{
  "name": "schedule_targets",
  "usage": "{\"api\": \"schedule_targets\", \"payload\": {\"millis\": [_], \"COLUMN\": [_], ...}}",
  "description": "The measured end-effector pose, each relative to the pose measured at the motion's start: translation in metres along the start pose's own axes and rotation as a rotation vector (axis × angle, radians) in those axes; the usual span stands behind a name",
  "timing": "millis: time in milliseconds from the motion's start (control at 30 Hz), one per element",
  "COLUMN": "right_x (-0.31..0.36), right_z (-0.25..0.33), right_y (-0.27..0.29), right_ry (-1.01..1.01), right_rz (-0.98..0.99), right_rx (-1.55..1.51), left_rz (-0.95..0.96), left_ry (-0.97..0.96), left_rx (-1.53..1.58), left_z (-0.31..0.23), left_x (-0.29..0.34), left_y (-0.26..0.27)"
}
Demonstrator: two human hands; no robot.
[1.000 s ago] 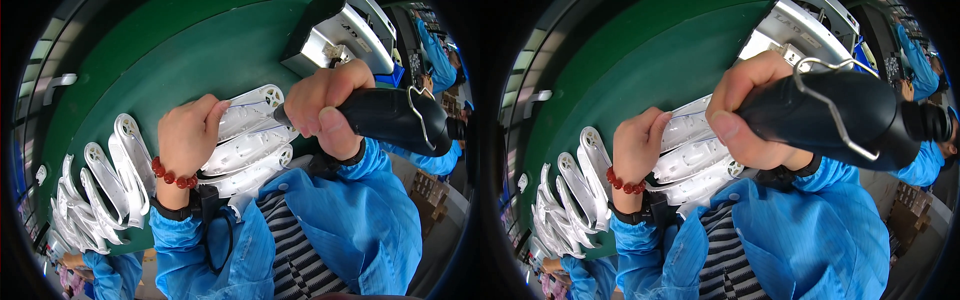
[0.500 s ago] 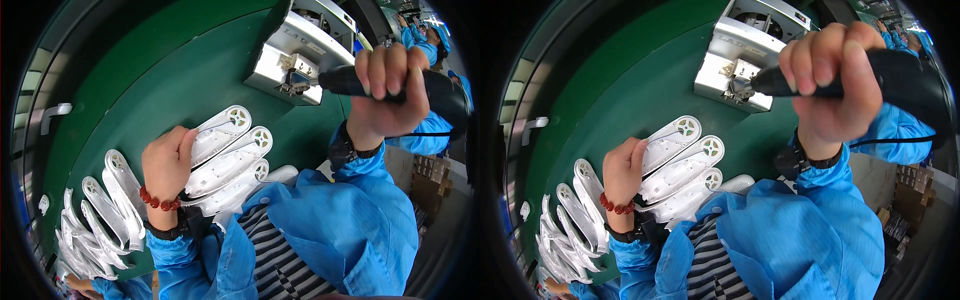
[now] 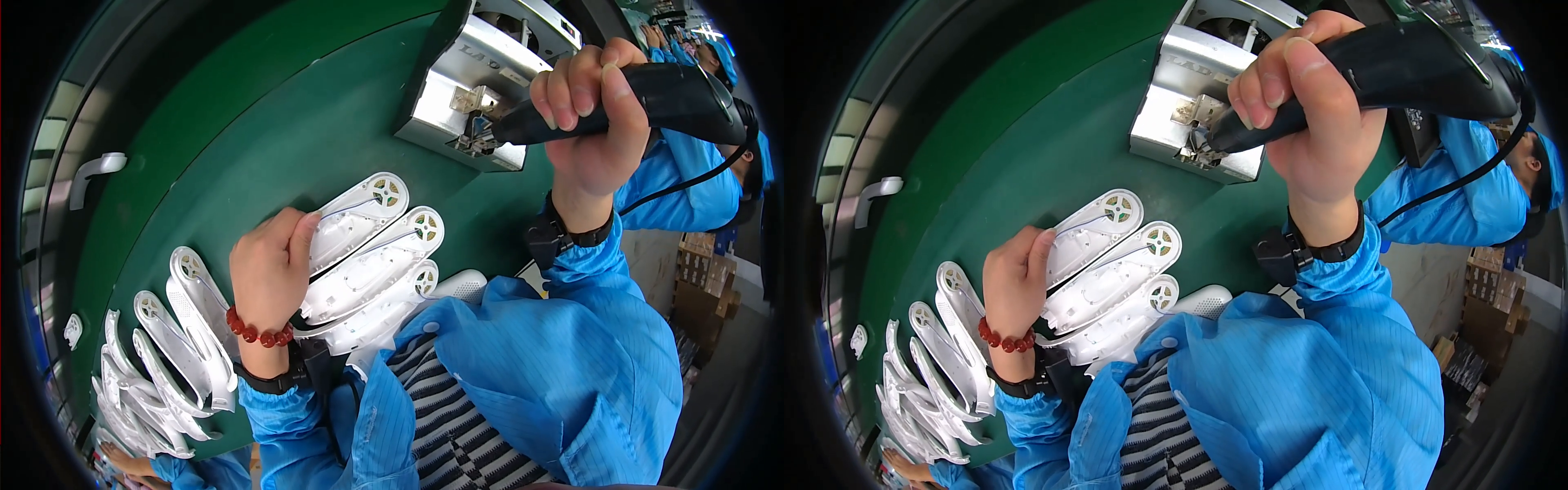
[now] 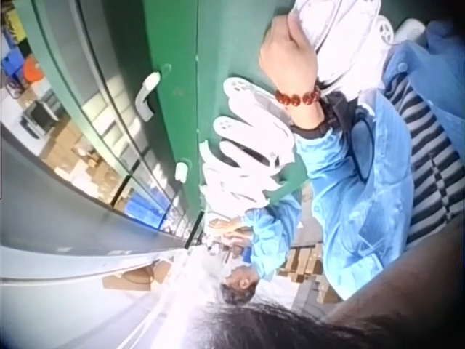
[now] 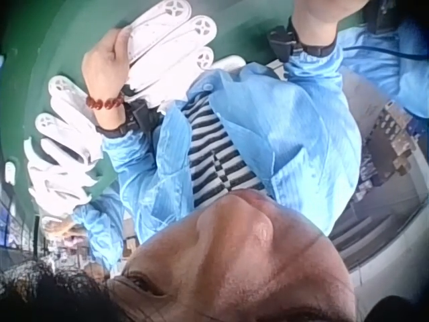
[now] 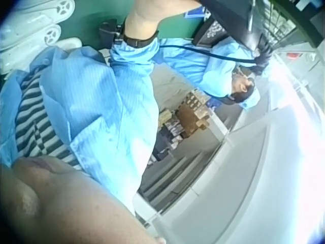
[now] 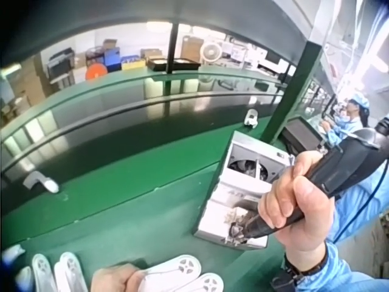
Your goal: Assembling and securing white plastic housing parts and electronic components using an electric screwdriver.
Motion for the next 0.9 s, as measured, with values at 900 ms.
{"api": "schedule_targets", "payload": {"millis": [900], "right_x": [0.031], "right_z": [-0.049], "right_y": [-0.114], "right_ry": [-0.122], "right_rz": [0.271], "right_rx": [-0.198], "left_rz": [-0.006], "left_ry": [0.039], "left_rx": [0.038], "left_z": [0.009], "left_x": [0.003], "left_y": [-0.002]}}
Point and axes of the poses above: each hand's wrist, its own x-axis away from the middle knuckle, its own y-axis out of the back of the hand, z = x × y, the point moved 4 cm from there along -x, towards the middle knuckle, and after that the axes turned 10 degrees about -x, right-handed, at the moved point
